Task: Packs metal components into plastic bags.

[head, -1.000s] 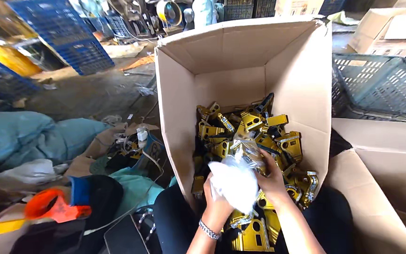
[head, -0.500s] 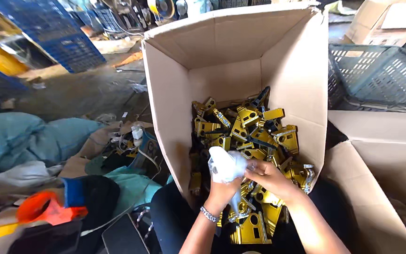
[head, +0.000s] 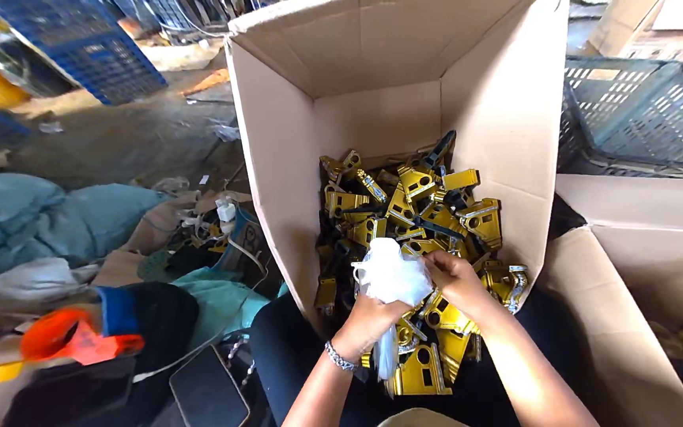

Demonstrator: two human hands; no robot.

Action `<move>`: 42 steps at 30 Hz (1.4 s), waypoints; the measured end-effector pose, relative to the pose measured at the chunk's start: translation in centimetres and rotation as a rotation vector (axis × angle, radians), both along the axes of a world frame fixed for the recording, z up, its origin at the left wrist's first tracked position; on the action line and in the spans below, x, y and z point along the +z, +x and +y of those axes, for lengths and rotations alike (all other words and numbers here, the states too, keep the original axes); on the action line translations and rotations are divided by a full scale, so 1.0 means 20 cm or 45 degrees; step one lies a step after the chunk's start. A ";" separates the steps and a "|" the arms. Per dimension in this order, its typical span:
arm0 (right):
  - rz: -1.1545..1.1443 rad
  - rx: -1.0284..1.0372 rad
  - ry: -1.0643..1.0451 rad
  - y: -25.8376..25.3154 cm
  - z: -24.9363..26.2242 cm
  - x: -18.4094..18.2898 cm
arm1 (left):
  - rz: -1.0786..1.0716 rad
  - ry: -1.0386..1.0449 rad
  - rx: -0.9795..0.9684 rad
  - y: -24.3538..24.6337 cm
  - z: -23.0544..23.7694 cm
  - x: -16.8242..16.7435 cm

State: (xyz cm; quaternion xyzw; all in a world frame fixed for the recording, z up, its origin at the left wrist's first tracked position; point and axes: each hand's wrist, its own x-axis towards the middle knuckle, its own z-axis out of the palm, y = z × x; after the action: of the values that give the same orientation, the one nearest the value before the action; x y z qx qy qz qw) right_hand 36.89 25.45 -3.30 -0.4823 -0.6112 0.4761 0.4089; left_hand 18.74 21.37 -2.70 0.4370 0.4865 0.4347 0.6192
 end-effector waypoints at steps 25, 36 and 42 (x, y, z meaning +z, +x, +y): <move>0.412 0.112 -0.356 0.00 -0.08 -0.04 | 0.188 0.174 0.225 -0.05 0.03 -0.04; -0.281 0.540 0.006 -0.07 0.08 0.23 | 0.001 0.402 0.054 -0.18 0.05 0.04; -0.400 0.213 0.050 -0.21 0.15 -0.04 | 0.319 0.500 0.815 -0.47 0.02 -0.04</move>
State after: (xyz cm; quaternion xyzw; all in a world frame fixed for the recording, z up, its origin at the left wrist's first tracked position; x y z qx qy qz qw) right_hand 32.77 28.38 -4.15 -0.4899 -0.7148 0.4153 0.2768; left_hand 9.37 21.86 -3.42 0.4231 0.5774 0.6339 0.2930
